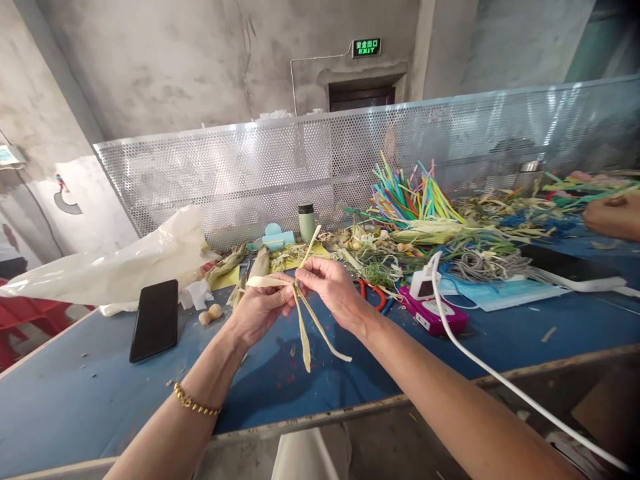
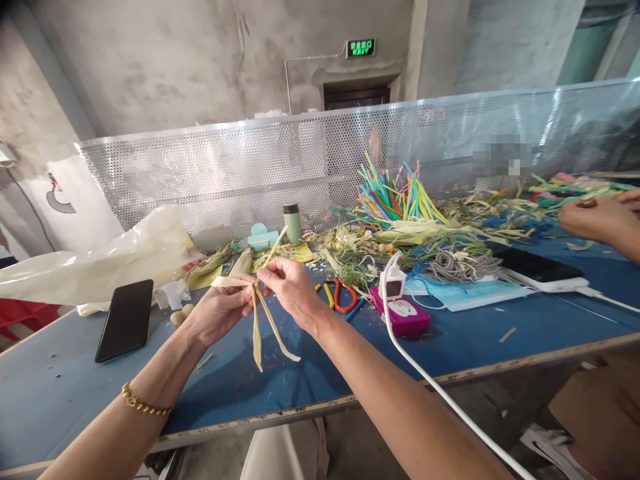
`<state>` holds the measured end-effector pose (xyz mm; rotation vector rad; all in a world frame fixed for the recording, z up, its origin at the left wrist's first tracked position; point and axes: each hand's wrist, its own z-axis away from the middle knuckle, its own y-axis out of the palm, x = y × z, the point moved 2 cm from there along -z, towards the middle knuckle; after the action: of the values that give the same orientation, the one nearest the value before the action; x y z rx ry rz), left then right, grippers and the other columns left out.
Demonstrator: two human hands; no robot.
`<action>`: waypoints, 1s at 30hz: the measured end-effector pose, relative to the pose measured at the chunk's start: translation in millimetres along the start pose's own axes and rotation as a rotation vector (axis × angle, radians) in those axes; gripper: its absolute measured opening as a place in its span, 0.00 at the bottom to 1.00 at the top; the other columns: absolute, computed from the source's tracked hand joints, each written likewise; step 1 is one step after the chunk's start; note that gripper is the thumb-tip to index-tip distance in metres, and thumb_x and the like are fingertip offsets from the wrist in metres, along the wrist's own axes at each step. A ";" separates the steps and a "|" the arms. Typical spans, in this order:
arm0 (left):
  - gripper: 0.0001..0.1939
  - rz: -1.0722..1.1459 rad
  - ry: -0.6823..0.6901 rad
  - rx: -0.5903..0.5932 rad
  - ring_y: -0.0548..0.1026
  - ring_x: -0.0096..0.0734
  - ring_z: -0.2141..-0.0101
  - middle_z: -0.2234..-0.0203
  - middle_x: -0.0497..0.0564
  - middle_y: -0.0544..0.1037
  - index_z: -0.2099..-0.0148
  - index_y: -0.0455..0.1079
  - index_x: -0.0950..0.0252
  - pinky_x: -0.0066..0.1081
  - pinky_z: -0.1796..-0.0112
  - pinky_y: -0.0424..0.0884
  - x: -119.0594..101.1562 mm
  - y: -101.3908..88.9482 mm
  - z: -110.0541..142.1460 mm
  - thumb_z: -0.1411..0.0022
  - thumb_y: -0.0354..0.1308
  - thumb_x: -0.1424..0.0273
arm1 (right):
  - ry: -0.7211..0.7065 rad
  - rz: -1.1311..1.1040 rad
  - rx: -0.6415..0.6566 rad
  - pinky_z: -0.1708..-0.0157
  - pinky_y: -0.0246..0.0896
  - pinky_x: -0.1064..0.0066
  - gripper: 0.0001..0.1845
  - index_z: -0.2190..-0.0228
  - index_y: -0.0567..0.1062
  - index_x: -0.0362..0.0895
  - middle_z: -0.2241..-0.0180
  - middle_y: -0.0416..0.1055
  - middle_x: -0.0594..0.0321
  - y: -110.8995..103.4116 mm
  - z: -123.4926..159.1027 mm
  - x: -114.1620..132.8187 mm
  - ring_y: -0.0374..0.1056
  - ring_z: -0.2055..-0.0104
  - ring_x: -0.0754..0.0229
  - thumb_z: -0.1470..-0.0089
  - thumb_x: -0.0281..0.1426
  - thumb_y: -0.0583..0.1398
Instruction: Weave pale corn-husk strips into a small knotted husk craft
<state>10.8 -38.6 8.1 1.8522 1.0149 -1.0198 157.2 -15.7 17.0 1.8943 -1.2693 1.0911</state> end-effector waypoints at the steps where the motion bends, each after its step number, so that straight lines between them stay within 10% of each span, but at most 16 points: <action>1: 0.14 -0.002 0.003 0.004 0.67 0.21 0.79 0.77 0.53 0.78 0.69 0.81 0.70 0.24 0.78 0.61 0.0 0.1 -0.1 0.55 0.78 0.67 | 0.003 0.002 -0.008 0.71 0.59 0.69 0.14 0.76 0.72 0.43 0.79 0.69 0.66 -0.2 -0.1 -0.5 0.64 0.75 0.64 0.48 0.38 0.66; 16: 0.16 -0.119 0.119 -0.146 0.67 0.24 0.77 0.80 0.48 0.73 0.69 0.78 0.69 0.27 0.73 0.62 2.5 -10.2 -4.0 0.54 0.77 0.64 | 0.060 0.182 0.199 0.75 0.56 0.70 0.27 0.77 0.73 0.42 0.81 0.70 0.63 -10.1 0.0 3.7 0.63 0.78 0.64 0.39 0.52 0.59; 30: 0.16 -0.067 0.133 -0.170 0.65 0.22 0.76 0.79 0.45 0.70 0.72 0.76 0.68 0.26 0.72 0.60 6.7 -10.9 -5.4 0.56 0.77 0.64 | -0.017 0.351 0.243 0.77 0.53 0.73 0.15 0.75 0.70 0.43 0.82 0.66 0.69 -12.9 -2.8 -1.8 0.61 0.79 0.66 0.42 0.38 0.63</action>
<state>4.9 -27.9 1.4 1.7744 1.2109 -0.8296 168.0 -8.0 16.3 1.8984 -1.5812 1.4679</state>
